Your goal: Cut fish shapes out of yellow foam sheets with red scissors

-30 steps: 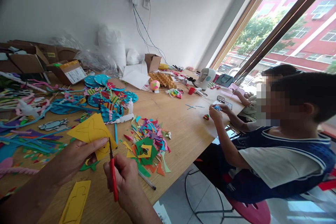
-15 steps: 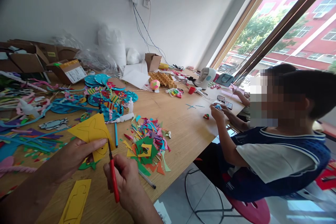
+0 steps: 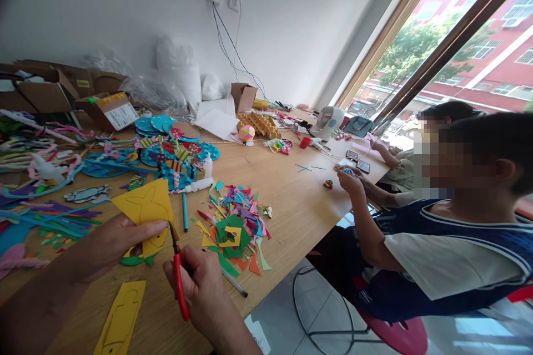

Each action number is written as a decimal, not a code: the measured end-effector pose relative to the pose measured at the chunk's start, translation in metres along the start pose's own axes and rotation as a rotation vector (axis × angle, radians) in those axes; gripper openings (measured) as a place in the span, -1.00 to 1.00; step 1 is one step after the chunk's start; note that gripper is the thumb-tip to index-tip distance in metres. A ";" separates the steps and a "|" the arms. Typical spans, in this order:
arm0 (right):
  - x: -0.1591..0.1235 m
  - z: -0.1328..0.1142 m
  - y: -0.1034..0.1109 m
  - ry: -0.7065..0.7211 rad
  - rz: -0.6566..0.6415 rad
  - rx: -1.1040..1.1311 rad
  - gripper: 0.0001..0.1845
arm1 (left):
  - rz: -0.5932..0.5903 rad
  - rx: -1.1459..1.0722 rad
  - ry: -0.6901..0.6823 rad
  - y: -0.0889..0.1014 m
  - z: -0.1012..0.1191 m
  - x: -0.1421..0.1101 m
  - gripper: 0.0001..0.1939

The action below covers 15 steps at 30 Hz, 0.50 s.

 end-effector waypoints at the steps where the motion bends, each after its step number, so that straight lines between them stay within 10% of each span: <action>1: 0.000 0.000 0.000 0.001 -0.004 -0.005 -0.65 | 0.006 0.001 0.003 0.000 0.001 0.000 -0.74; 15: 0.001 0.000 -0.002 -0.057 -0.017 0.075 -0.63 | 0.104 -0.095 -0.003 0.000 0.007 -0.002 -0.78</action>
Point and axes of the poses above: each hand's wrist, its own x-axis towards the middle knuckle, its own y-axis out of the back of the hand, z = x × y, the point moved 1 cm from there along x, towards the middle knuckle, and after that the axes turned 9 degrees about z, right-handed, at the moved point
